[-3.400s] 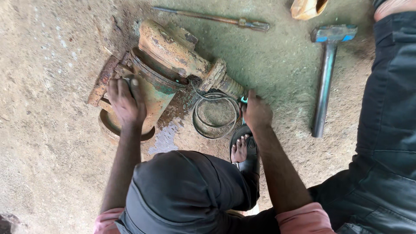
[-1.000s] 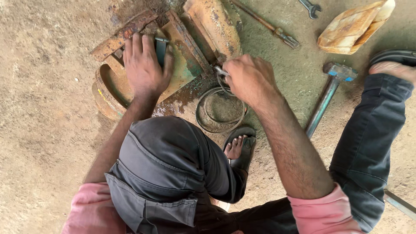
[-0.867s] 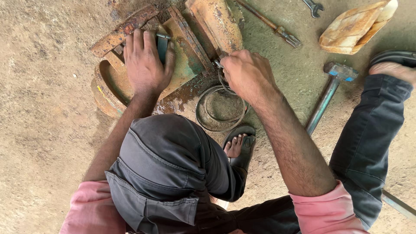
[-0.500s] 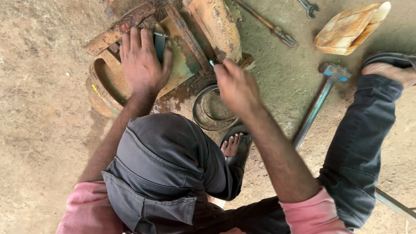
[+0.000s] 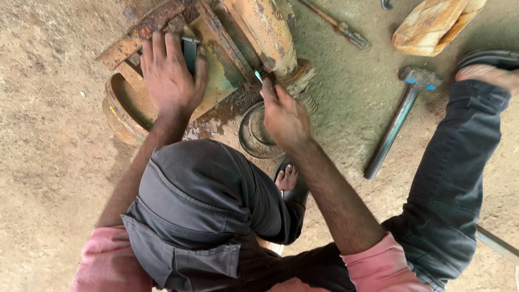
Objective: The person uses a wrench and hammer to loosen and remove bolts from a rusty cylindrical machine part. They repeatedly strike the bolts with a hammer and adjust the wrench, eventually detaching a section of the machine.
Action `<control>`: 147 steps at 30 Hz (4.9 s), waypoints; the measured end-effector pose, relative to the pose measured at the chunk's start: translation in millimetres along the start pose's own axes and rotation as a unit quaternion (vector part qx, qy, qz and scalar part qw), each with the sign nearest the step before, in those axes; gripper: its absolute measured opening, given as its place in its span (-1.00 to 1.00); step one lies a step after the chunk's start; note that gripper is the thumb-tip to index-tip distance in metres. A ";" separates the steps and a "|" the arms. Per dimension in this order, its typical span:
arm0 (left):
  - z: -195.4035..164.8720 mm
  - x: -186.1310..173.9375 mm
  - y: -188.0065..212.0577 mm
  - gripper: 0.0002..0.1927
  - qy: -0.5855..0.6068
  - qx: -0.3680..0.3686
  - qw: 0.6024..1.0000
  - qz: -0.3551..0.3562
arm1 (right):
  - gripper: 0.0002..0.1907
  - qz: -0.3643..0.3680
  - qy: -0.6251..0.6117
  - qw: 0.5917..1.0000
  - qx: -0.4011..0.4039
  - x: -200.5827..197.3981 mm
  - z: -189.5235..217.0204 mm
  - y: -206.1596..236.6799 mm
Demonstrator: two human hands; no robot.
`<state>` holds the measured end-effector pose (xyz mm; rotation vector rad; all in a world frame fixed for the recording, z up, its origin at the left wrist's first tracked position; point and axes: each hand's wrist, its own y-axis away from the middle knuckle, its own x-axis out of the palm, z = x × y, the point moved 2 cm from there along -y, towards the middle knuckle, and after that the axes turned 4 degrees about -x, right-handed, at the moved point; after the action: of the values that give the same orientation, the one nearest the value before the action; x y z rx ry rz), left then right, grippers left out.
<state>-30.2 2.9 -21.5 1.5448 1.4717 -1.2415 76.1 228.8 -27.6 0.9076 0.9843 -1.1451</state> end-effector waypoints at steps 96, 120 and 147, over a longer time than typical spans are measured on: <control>23.6 19.2 -5.1 -0.55 0.007 0.059 0.995 -0.079 | -0.69 -0.222 -0.188 0.926 0.240 60.8 -51.2 101.5; -83.7 -89.7 -17.7 -0.78 0.471 -0.023 0.864 0.178 | -0.66 -0.275 -0.265 0.824 0.418 20.8 -151.7 158.5; -106.8 -21.1 -19.1 -0.89 0.290 0.285 0.895 0.182 | -0.23 -0.195 -0.107 0.803 0.553 29.5 -188.1 190.2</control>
<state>-26.9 97.1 36.4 2.6290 1.0855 -1.0768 238.0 431.1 -100.4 1.4592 0.2133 -2.2106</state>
